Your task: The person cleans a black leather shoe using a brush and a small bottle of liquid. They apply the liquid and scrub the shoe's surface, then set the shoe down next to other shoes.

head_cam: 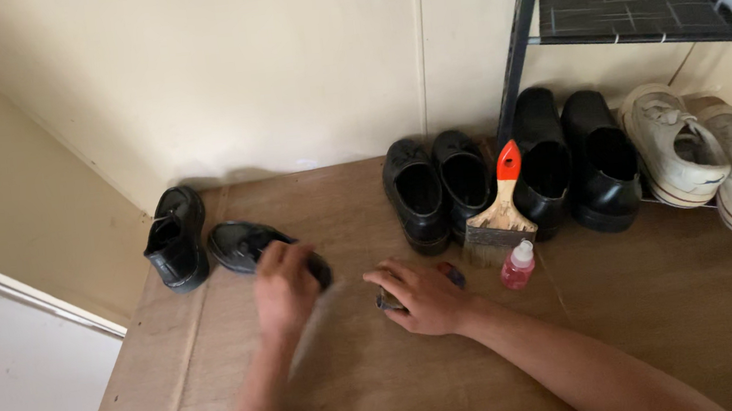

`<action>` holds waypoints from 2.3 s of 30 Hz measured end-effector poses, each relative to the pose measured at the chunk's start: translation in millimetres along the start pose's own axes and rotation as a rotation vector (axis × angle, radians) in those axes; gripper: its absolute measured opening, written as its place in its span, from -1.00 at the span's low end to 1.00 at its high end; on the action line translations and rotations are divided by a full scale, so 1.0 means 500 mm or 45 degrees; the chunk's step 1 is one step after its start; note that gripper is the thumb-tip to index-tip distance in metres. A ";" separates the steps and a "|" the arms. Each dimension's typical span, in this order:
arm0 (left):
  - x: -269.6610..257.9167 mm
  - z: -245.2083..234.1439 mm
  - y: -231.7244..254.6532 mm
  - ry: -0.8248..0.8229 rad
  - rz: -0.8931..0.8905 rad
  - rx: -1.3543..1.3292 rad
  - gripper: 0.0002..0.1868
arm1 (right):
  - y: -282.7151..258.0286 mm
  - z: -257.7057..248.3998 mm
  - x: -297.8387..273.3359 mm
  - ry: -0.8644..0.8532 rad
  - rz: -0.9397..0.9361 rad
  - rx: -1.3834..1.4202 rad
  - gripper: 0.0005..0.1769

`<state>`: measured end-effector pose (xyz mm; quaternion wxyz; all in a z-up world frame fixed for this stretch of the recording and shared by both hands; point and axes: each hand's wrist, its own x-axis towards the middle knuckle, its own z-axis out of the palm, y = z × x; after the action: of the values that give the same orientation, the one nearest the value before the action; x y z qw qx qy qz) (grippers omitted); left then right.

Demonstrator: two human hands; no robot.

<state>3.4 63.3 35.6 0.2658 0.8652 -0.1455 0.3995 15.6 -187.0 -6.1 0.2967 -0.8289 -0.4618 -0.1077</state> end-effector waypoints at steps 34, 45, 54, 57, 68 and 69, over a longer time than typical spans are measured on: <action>-0.053 0.085 0.063 -0.699 -0.470 -1.238 -0.14 | 0.013 -0.012 0.011 0.539 0.283 0.457 -0.61; -0.049 0.067 0.083 -0.709 -0.505 -1.394 -0.15 | 0.005 -0.012 0.009 0.589 0.190 0.369 -0.63; -0.064 0.079 0.067 -0.687 -0.438 -1.339 -0.11 | 0.012 -0.008 0.002 0.549 0.189 0.362 -0.68; -0.061 0.084 0.068 -0.673 -0.459 -1.346 -0.12 | 0.007 -0.015 0.003 0.551 0.161 0.343 -0.68; -0.070 0.099 0.064 -0.601 -0.453 -1.256 -0.18 | 0.011 -0.016 0.001 0.505 0.168 0.514 -0.54; -0.071 0.098 0.067 -0.590 -0.467 -1.261 -0.18 | 0.011 -0.017 -0.002 0.509 0.134 0.557 -0.50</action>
<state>-4.4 9.2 -6.8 0.6651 0.7137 -0.2174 0.0312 20.2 -194.9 -2.0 0.5584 -0.7306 -0.3627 -0.1511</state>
